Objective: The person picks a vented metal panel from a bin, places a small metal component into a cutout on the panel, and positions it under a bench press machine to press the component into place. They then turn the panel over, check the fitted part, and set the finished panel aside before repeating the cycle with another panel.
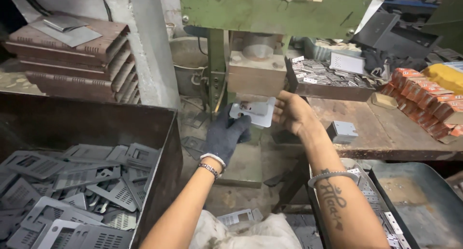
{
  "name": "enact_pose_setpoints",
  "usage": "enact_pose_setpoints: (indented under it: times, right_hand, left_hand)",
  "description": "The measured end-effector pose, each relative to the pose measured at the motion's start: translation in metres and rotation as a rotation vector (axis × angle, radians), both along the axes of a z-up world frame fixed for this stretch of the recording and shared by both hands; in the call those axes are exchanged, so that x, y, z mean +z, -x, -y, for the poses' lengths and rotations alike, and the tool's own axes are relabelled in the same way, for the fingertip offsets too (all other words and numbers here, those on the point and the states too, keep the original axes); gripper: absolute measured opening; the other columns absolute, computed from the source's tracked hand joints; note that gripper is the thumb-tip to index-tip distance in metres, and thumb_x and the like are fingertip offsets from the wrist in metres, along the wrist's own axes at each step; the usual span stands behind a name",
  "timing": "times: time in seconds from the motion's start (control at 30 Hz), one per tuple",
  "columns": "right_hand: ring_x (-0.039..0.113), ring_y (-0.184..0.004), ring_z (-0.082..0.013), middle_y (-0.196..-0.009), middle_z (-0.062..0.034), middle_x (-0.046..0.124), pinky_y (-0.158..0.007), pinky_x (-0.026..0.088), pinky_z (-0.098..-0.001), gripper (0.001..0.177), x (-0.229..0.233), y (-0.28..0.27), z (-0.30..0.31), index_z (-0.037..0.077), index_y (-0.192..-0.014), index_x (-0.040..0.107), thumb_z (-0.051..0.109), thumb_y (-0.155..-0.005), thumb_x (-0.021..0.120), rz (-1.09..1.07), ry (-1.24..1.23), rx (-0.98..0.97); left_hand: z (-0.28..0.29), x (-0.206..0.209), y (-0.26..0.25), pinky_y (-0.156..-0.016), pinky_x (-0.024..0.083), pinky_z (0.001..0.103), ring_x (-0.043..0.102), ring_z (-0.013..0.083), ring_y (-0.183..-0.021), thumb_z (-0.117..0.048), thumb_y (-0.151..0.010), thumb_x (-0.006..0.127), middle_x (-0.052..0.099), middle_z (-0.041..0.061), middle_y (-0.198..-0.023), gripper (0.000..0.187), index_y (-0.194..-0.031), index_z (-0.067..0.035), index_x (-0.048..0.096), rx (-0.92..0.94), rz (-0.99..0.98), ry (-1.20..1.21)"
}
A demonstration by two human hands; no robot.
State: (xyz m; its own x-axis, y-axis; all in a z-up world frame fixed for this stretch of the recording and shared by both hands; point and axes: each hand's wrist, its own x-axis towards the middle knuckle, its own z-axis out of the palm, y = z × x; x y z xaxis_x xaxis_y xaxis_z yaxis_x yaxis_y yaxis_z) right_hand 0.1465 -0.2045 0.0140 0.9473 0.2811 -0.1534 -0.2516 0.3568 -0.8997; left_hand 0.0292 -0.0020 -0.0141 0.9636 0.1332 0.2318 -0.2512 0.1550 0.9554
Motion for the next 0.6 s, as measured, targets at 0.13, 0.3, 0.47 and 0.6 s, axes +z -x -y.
enact_pose_setpoints:
  times: [0.13, 0.3, 0.47, 0.6]
  right_hand:
    - [0.068, -0.093, -0.0161, -0.101, -0.0005, 0.068, -0.088, 0.055, -0.0358, 0.020, 0.006, 0.021, 0.005, 0.009, -0.112, 0.067, 0.024, -0.100, 0.062, 0.007, 0.008, -0.057]
    - [0.072, -0.104, -0.0231, -0.113, -0.0098, 0.073, -0.092, 0.059, -0.0423, 0.030, -0.010, 0.099, 0.027, 0.001, -0.116, 0.059, 0.017, -0.093, 0.068, 0.169, -0.009, -0.078]
    - [0.066, -0.084, -0.0128, -0.100, -0.0023, 0.072, -0.069, 0.051, -0.0282, 0.039, -0.065, 0.177, 0.079, 0.009, -0.122, 0.065, 0.014, -0.084, 0.068, -0.079, 0.141, -0.228]
    - [0.061, -0.064, -0.0142, -0.090, -0.0053, 0.062, -0.059, 0.052, -0.0254, 0.055, -0.201, 0.215, 0.264, 0.008, -0.128, 0.062, -0.004, -0.075, 0.071, 0.684, 0.912, -0.209]
  left_hand:
    - [0.000, 0.021, 0.027, -0.063, 0.057, 0.029, 0.068, 0.0127, -0.068, -0.022, -0.089, 0.075, 0.073, 0.005, -0.082, 0.054, -0.138, -0.006, 0.058, 0.126, -0.038, -0.155]
    - [-0.006, 0.012, 0.068, -0.070, 0.063, 0.031, 0.070, 0.0114, -0.076, -0.018, -0.088, 0.070, 0.072, 0.005, -0.095, 0.050, -0.136, -0.005, 0.062, -0.225, -0.095, -0.001]
    - [-0.064, -0.031, 0.073, -0.082, 0.059, 0.031, 0.072, 0.0125, -0.087, -0.028, -0.090, 0.070, 0.076, 0.006, -0.102, 0.053, -0.140, -0.015, 0.060, -0.232, -0.075, -0.618]
    - [-0.164, -0.063, 0.054, -0.102, 0.050, 0.037, 0.069, 0.0242, -0.120, -0.035, -0.092, 0.070, 0.073, 0.013, -0.128, 0.045, -0.127, -0.007, 0.069, 0.018, 0.095, -0.835]
